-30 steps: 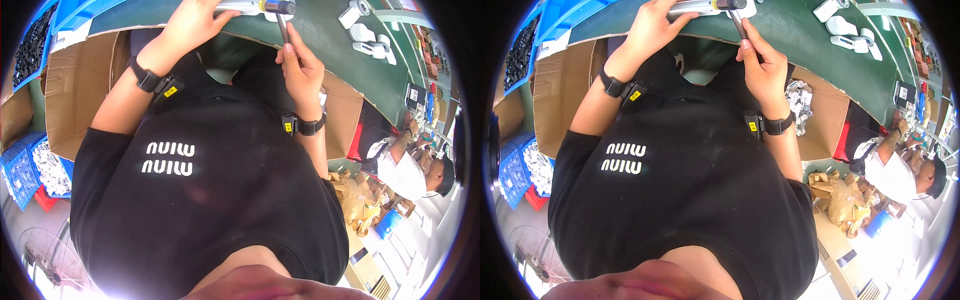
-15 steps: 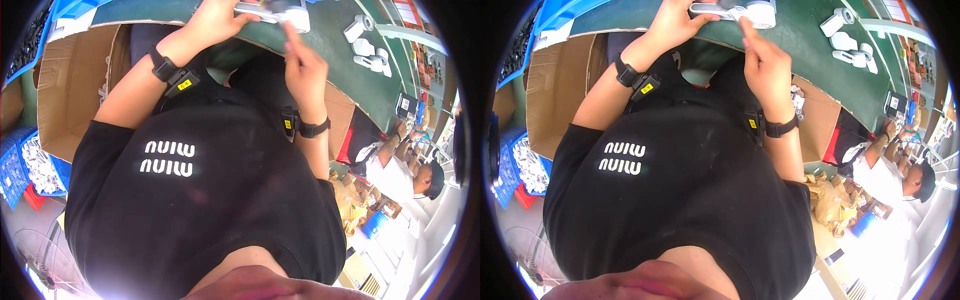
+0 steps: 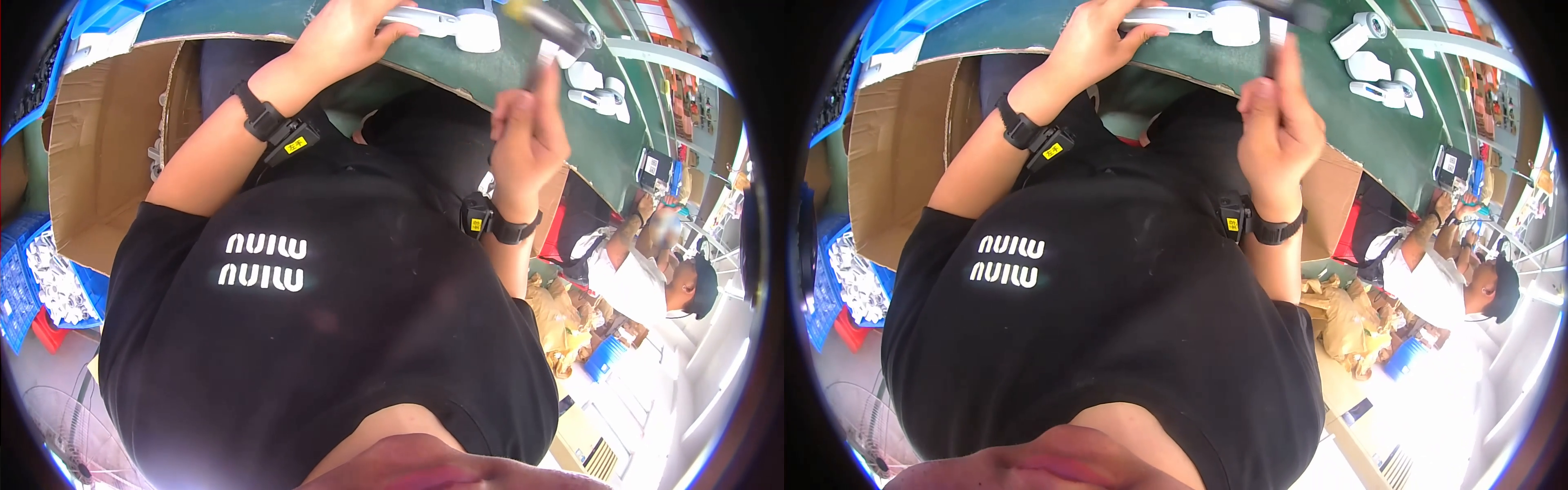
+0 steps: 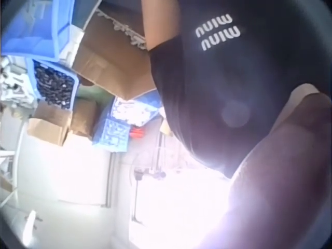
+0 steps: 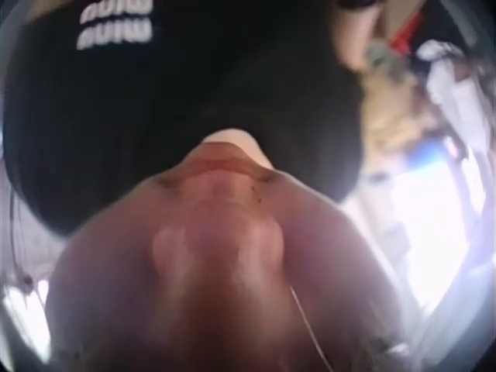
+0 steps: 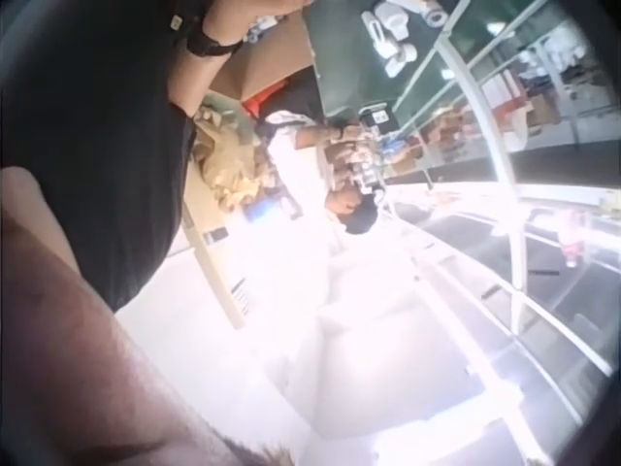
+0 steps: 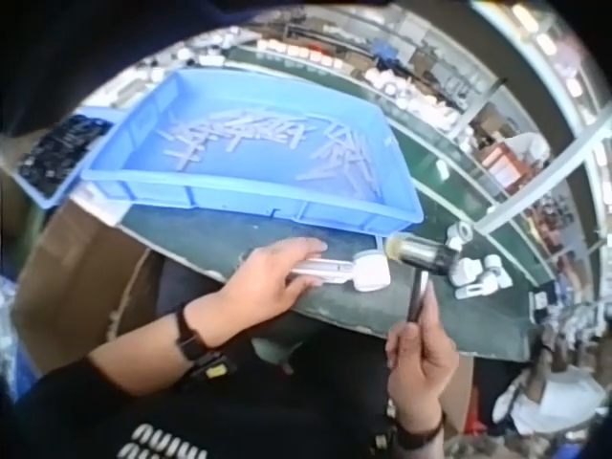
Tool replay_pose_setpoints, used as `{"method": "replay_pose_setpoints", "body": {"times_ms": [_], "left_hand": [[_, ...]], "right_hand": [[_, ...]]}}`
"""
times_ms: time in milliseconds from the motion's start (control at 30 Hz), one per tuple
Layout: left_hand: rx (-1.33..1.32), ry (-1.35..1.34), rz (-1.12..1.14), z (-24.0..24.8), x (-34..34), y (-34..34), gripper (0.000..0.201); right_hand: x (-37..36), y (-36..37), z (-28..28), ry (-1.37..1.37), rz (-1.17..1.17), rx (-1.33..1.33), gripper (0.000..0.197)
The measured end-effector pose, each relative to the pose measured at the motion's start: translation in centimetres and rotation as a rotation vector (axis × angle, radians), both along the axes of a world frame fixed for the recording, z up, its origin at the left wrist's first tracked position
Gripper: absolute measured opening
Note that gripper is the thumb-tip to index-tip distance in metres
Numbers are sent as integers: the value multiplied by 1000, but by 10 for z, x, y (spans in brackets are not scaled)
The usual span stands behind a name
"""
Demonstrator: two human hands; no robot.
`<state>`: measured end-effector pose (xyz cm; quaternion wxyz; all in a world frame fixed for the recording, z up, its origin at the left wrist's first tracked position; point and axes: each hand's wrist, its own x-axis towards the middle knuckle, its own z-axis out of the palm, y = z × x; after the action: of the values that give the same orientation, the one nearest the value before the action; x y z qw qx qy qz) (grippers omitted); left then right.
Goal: Assembling plastic parts by tapping them together using a small hammer on a factory production line.
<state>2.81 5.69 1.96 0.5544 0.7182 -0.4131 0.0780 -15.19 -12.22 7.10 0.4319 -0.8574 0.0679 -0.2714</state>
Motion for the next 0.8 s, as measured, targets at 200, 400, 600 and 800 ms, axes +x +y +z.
{"method": "replay_pose_setpoints", "body": {"times_ms": [200,400,600,800], "left_hand": [[-41,-235,-15,-20,9,-9,22],[-274,-317,-55,-27,12,-12,23],[136,-12,-14,-15,6,-7,23],[-43,-214,-22,-17,6,-8,22]], "right_hand": [[-4,-2,-11,319,-102,109,45],[-9,8,-11,55,-166,334,47],[4,5,-17,117,-133,-74,43],[6,6,-13,264,-127,-444,42]]}}
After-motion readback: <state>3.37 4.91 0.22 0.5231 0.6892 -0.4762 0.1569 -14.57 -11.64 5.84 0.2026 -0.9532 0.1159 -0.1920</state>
